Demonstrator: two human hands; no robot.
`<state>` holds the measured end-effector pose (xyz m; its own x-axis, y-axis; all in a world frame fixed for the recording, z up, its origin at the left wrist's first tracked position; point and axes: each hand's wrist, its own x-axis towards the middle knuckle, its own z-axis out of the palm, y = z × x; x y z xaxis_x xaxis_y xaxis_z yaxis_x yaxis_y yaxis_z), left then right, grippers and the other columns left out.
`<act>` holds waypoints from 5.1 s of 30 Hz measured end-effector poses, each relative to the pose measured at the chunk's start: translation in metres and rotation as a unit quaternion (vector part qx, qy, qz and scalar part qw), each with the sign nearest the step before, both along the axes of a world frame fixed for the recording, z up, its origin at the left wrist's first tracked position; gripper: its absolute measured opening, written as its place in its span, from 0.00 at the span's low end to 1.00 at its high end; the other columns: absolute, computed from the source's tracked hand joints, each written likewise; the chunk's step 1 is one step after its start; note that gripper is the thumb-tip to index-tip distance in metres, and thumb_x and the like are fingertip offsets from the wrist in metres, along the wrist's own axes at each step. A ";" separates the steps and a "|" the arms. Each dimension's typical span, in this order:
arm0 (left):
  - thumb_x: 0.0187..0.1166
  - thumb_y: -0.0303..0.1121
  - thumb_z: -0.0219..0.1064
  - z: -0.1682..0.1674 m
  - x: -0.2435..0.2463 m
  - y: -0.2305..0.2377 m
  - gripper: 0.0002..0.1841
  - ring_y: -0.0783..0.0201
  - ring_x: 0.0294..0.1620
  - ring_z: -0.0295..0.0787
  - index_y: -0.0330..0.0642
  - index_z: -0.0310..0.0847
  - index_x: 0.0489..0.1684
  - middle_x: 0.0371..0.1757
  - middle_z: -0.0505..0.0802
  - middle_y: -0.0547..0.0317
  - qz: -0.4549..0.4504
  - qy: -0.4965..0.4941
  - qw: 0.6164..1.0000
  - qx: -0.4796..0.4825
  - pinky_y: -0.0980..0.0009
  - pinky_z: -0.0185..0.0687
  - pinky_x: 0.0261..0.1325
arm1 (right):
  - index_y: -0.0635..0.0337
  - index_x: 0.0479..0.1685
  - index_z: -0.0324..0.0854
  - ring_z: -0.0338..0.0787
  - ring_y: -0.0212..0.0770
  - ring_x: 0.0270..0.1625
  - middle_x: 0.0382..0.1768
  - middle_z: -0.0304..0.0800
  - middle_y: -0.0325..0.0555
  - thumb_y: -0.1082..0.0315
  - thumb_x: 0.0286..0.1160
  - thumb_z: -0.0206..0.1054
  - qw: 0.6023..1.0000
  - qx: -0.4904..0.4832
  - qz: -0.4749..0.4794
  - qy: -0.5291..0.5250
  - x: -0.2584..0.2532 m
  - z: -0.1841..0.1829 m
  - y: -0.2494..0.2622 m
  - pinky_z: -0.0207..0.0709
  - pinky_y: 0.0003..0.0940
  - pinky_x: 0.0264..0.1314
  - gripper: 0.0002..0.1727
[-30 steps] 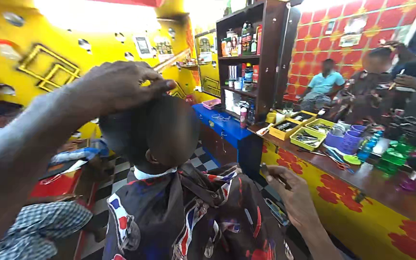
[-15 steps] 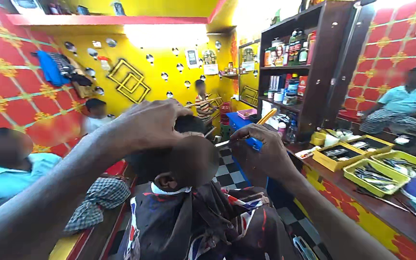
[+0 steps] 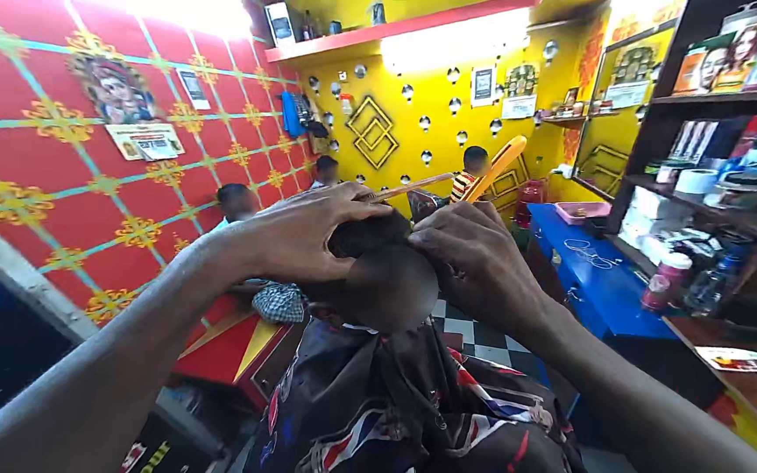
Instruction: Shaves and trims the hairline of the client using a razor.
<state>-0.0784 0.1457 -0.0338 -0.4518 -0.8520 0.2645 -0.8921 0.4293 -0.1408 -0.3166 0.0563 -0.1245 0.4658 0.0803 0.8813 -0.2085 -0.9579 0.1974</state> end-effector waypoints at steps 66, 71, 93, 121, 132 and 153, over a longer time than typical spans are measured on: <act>0.69 0.56 0.73 -0.010 0.011 0.000 0.33 0.64 0.79 0.76 0.57 0.82 0.77 0.79 0.81 0.59 -0.013 0.092 0.995 -0.030 0.58 0.75 0.78 | 0.59 0.51 0.88 0.92 0.32 0.53 0.48 0.93 0.38 0.73 0.74 0.72 0.950 0.234 0.185 -0.092 -0.005 -0.011 -0.036 0.88 0.31 0.60 0.09; 0.67 0.62 0.72 -0.017 0.009 -0.004 0.36 0.62 0.79 0.76 0.60 0.82 0.77 0.79 0.81 0.60 0.020 0.067 0.995 -0.069 0.53 0.75 0.76 | 0.51 0.49 0.93 0.88 0.37 0.56 0.50 0.93 0.35 0.68 0.73 0.72 0.986 0.129 0.092 -0.045 0.003 -0.021 -0.037 0.77 0.48 0.61 0.09; 0.62 0.53 0.76 -0.020 0.003 -0.006 0.34 0.65 0.75 0.78 0.60 0.85 0.74 0.76 0.82 0.63 0.030 0.072 0.994 -0.080 0.57 0.78 0.72 | 0.49 0.45 0.90 0.86 0.38 0.50 0.41 0.91 0.34 0.65 0.78 0.65 0.997 -0.008 0.018 0.081 0.011 -0.005 -0.037 0.69 0.43 0.51 0.08; 0.61 0.53 0.75 -0.026 0.013 -0.010 0.33 0.65 0.78 0.77 0.62 0.85 0.74 0.78 0.82 0.64 0.022 0.080 0.991 -0.103 0.56 0.77 0.75 | 0.48 0.48 0.91 0.88 0.38 0.55 0.46 0.93 0.34 0.64 0.78 0.68 0.996 0.044 0.056 0.054 0.015 -0.018 -0.059 0.73 0.45 0.56 0.08; 0.60 0.51 0.75 -0.027 0.014 -0.013 0.33 0.68 0.77 0.77 0.62 0.86 0.73 0.78 0.82 0.67 0.016 0.089 0.991 -0.100 0.58 0.78 0.75 | 0.49 0.49 0.91 0.88 0.37 0.52 0.44 0.93 0.34 0.64 0.79 0.67 0.996 0.042 0.052 0.062 0.014 -0.021 -0.061 0.73 0.44 0.56 0.09; 0.62 0.68 0.74 -0.047 0.035 0.013 0.54 0.58 0.88 0.66 0.48 0.63 0.91 0.89 0.69 0.52 0.028 0.106 0.985 -0.130 0.56 0.67 0.86 | 0.46 0.52 0.93 0.87 0.45 0.57 0.49 0.92 0.40 0.70 0.77 0.65 0.998 -0.038 -0.032 0.034 0.003 -0.032 0.014 0.68 0.52 0.57 0.14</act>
